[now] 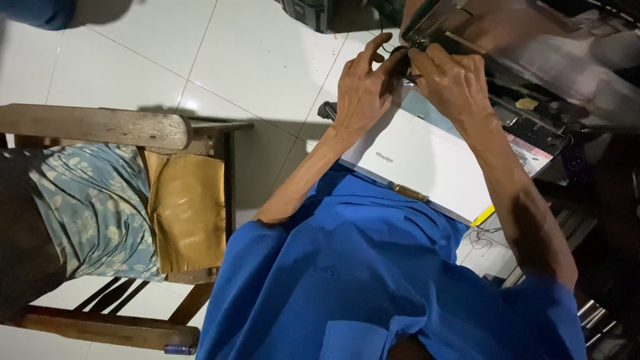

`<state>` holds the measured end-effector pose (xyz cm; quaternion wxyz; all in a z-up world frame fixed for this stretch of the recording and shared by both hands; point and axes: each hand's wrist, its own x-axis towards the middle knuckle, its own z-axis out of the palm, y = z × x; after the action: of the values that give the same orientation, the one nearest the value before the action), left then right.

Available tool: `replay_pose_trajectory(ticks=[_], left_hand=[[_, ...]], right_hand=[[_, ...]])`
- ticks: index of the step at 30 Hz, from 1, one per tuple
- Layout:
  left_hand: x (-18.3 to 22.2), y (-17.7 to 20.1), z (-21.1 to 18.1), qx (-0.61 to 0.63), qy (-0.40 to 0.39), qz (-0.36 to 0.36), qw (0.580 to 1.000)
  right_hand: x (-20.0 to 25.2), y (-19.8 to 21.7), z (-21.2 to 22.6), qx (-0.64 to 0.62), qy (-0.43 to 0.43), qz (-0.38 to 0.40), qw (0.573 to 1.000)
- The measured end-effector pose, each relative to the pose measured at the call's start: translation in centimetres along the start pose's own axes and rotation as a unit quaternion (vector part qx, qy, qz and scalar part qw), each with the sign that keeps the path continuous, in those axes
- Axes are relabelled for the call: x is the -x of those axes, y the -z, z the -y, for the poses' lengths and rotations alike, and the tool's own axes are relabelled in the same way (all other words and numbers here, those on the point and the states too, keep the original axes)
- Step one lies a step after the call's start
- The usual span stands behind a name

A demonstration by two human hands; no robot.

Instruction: A person is repairing a laptop by manipulating the screen assembly, cables, and adhesive components.

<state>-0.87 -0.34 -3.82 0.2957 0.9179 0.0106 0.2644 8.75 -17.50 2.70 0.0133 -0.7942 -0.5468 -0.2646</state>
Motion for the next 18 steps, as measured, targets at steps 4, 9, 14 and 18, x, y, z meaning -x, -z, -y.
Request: replay_pose_trajectory(ticks=[4,9,14,18], left_hand=[[-0.4,-0.1,-0.5,0.017,0.04,0.014,0.999],[-1.0,0.4,-1.1,-0.12,0.016,0.065,0.99],[-1.9,0.8,-0.5,-0.081,-0.001,0.025,0.996],[-2.1,0.9,-0.3,-0.028,-0.004,-0.002,1.0]], right_hand=[[-0.6,-0.2,-0.2,-0.005,-0.003,-0.021,1.0],[-0.3,-0.7,0.0,-0.005,-0.036,0.006,0.999],[-0.1,1.8,1.0,-0.066,-0.076,-0.007,0.995],[1.8,2.9,1.8,-0.145,-0.171,-0.004,0.974]])
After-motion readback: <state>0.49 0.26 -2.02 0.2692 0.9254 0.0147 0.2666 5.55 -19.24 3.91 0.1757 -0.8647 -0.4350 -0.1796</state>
